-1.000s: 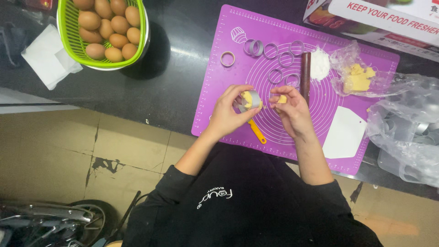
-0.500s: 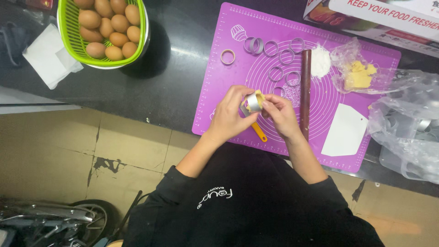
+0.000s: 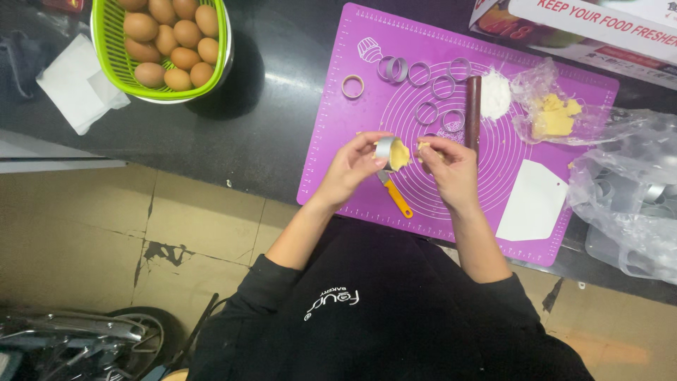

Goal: The person presses yellow dough into a round metal cutter, trims off the excess dough with a small knife, and pushes the shaped dough ring out of the cutter onto the mat. They repeat this cycle, occasionally gathering scraps of dough back together and cutting pieces from the larger dough mass.

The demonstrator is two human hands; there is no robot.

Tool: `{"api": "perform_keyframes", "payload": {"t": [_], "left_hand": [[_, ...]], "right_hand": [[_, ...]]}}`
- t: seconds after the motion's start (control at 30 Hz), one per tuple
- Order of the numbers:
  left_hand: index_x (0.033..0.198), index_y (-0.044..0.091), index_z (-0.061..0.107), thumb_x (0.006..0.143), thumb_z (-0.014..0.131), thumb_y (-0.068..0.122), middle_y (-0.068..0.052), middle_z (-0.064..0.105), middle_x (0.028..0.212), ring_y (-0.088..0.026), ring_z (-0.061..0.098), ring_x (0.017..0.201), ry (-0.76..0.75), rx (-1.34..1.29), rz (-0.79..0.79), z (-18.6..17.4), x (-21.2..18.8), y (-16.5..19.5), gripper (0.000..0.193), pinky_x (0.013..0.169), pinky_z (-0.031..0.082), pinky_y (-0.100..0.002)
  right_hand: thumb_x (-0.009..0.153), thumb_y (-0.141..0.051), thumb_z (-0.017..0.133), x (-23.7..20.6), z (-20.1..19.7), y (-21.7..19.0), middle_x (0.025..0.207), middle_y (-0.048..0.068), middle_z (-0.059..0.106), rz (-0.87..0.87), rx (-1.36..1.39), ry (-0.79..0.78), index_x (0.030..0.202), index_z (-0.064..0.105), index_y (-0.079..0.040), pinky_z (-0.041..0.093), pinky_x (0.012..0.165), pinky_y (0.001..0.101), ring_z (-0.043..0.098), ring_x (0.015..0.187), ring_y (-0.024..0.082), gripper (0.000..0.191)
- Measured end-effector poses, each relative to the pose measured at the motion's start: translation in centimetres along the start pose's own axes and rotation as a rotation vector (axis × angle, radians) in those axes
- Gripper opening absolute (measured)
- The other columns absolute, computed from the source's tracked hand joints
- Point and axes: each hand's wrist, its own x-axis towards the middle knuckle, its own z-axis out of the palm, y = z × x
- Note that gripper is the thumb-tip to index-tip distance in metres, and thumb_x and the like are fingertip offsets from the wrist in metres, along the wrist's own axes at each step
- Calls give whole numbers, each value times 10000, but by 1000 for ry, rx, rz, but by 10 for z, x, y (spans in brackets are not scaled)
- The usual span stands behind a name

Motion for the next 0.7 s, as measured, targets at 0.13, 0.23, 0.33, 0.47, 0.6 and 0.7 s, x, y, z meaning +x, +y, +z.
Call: {"api": "perform_keyframes", "payload": {"t": [0.13, 0.23, 0.33, 0.47, 0.6, 0.7], "left_hand": [[1452, 41, 439, 1006, 577, 212, -106, 630, 1273, -186, 652, 1147, 11, -156, -127, -10, -1, -6, 497, 967, 563, -352], [1410, -3, 496, 1057, 557, 232, -130, 673, 1191, -198, 690, 1082, -11, -144, -148, -11, 3, -13, 428, 910, 592, -354], [1329, 1, 566, 1042, 599, 211, -123, 695, 1113, -173, 702, 1006, 37, 13, -139, -7, 8, -16, 358, 857, 610, -335], [1266, 5, 640, 936, 728, 245, -102, 720, 1034, -151, 708, 924, 44, 304, -17, 7, 8, -5, 418, 824, 588, -288], [1168, 11, 656, 803, 834, 340, -93, 746, 963, -156, 740, 853, 105, 798, 92, 30, 0, 17, 523, 786, 599, -289], [1130, 19, 660, 800, 855, 372, -103, 754, 977, -176, 771, 881, 107, 953, 154, 47, -1, 30, 521, 804, 613, -303]], "right_hand": [[936, -58, 737, -1, -2, -14, 924, 6, 686, -97, -31, 2, 1138, 708, 6, 512, 722, 199, 627, 813, 54, 213], [888, -35, 788, -1, 2, -25, 898, 14, 695, -133, -152, -7, 1035, 725, -5, 491, 701, 193, 620, 798, 48, 163], [847, -12, 819, -2, 6, -31, 880, 22, 692, -196, -286, -70, 971, 754, 0, 417, 642, 196, 555, 739, 51, 140], [815, -5, 832, -1, 7, -29, 815, 19, 654, -46, -377, -71, 935, 755, -6, 384, 610, 207, 510, 702, 55, 143], [839, -32, 737, 11, -1, -19, 905, -32, 682, 53, -111, -196, 1021, 683, -37, 499, 720, 185, 616, 823, 31, 189], [860, -46, 749, 13, -9, -9, 934, -3, 712, 80, -49, -271, 1036, 720, -9, 533, 764, 202, 653, 854, 57, 182]]}}
